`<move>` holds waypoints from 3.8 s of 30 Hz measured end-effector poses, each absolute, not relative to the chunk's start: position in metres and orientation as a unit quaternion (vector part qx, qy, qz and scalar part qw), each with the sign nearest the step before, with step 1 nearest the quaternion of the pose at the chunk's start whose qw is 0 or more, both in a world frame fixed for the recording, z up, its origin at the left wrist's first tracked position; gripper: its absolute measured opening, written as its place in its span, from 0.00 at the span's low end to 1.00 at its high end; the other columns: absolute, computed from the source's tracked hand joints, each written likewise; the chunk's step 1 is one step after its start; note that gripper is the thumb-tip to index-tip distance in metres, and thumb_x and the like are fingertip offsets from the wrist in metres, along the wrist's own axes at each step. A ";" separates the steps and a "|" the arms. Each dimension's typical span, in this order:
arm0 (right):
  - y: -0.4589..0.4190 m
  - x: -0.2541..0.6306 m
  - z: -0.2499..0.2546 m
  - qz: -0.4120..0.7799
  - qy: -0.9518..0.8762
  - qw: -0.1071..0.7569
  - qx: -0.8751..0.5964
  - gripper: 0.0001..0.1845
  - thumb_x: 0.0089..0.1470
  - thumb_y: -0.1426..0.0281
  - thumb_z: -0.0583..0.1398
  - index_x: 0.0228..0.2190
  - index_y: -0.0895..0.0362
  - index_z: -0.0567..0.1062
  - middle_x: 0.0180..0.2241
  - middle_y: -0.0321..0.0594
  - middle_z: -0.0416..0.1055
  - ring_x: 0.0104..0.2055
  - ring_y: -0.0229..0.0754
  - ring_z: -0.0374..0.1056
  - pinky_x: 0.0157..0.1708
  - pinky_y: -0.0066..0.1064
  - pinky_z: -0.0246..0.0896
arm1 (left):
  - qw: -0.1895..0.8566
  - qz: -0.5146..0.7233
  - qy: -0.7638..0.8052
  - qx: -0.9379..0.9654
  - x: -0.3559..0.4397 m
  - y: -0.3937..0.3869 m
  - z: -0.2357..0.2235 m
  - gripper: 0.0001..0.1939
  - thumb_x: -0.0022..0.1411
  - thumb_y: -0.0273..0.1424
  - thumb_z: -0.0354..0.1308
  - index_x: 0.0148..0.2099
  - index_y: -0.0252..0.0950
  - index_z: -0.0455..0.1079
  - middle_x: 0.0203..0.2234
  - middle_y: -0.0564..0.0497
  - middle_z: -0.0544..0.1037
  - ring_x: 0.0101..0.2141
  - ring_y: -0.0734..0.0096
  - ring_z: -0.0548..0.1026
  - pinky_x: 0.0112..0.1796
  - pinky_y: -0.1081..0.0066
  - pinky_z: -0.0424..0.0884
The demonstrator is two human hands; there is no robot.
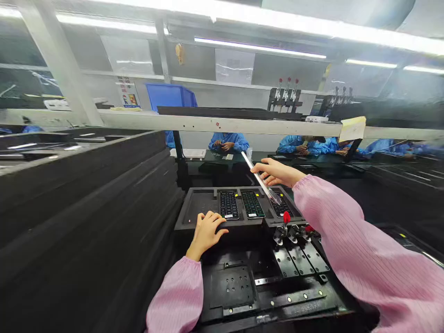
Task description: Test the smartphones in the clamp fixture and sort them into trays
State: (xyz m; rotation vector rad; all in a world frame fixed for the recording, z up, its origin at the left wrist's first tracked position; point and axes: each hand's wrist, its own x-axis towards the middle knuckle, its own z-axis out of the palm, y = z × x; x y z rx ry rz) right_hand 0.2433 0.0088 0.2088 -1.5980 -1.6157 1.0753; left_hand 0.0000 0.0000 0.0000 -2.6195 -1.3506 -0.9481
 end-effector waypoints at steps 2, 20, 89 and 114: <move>-0.001 0.246 0.204 0.402 -0.606 0.320 -0.607 0.50 0.41 0.56 0.62 0.59 0.57 0.44 0.28 0.37 0.68 0.25 0.37 0.68 0.30 0.32 0.64 | 0.028 -0.317 -0.455 -0.832 -0.002 0.001 -0.001 0.10 0.53 0.36 0.62 0.40 0.43 0.72 0.35 0.53 0.76 0.39 0.62 0.67 0.40 0.61 0.55; -0.097 0.159 0.005 0.103 -0.904 0.072 -0.409 0.68 0.21 0.50 0.66 0.60 0.61 0.43 0.42 0.50 0.65 0.41 0.53 0.63 0.44 0.47 0.55 | -0.137 -0.525 -0.534 -0.649 -0.066 -0.099 -0.015 0.14 0.64 0.35 0.47 0.50 0.39 0.65 0.43 0.49 0.74 0.44 0.64 0.72 0.43 0.66 0.68; -0.143 0.280 0.055 0.136 -0.709 0.419 -0.550 0.25 0.52 0.64 0.57 0.52 0.51 0.60 0.46 0.40 0.69 0.49 0.40 0.65 0.54 0.37 0.55 | -0.109 -0.218 -0.325 -0.914 0.078 -0.143 -0.037 0.06 0.59 0.31 0.55 0.40 0.42 0.69 0.32 0.51 0.74 0.36 0.62 0.70 0.45 0.51 0.59; -0.196 0.276 -0.081 0.111 -0.527 0.415 -0.734 0.18 0.57 0.57 0.48 0.26 0.55 0.69 0.28 0.43 0.66 0.30 0.43 0.65 0.28 0.34 0.61 | -0.330 -0.281 -0.435 -0.789 0.003 -0.103 -0.073 0.24 0.47 0.33 0.65 0.48 0.43 0.65 0.54 0.46 0.67 0.53 0.56 0.66 0.53 0.58 0.61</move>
